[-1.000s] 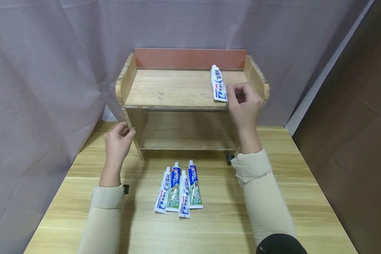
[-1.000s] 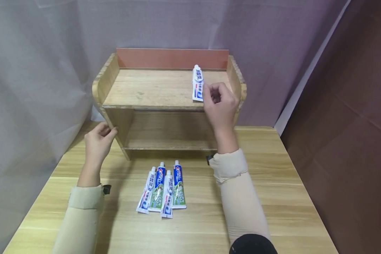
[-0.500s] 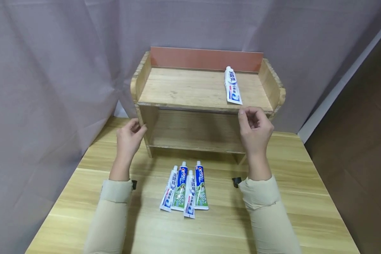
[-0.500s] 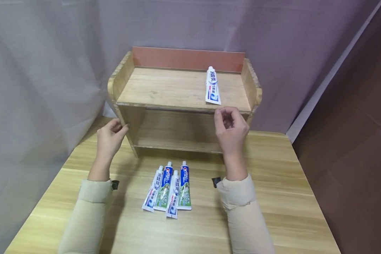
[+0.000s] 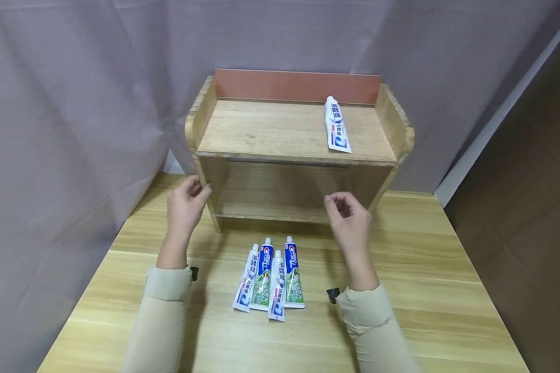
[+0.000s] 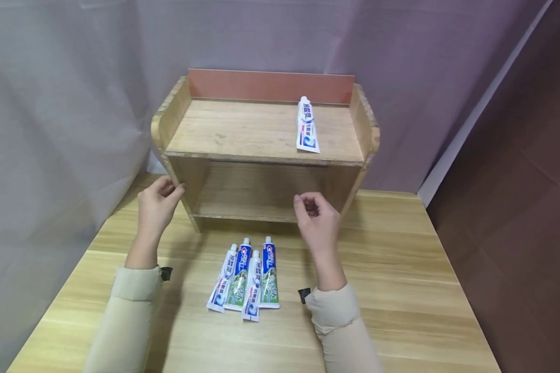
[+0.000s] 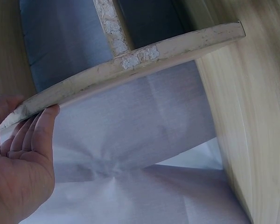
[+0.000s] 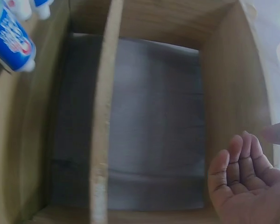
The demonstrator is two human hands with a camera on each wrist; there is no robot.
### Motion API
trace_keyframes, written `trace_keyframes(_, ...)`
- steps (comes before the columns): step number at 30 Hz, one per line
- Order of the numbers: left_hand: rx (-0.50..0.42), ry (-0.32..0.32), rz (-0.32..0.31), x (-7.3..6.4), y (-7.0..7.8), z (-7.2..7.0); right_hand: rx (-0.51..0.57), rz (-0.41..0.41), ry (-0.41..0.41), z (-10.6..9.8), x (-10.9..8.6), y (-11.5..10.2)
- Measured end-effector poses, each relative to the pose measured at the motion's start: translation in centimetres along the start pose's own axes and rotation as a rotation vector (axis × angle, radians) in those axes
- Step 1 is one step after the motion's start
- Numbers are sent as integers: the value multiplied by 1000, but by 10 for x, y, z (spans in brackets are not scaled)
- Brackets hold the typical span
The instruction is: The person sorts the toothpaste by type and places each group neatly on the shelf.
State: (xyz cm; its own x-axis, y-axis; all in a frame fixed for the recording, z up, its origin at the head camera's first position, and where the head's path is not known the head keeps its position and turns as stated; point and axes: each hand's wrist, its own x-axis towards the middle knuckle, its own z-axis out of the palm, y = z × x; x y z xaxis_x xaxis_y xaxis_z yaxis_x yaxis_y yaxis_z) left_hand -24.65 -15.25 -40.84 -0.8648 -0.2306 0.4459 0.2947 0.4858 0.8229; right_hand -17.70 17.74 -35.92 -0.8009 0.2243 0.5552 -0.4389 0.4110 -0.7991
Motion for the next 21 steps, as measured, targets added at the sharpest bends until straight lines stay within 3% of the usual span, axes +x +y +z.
trace_keyframes(9,-4,-8,-29,-2,0,-2,-18,16,-45,6,-16,8)
trace_keyframes(15,10,4,-13,-1,0,-1,2,-8,-76,7,-21,12)
trace_keyframes(21,14,11,-10,0,1,0,-15,20,-92,7,-27,15)
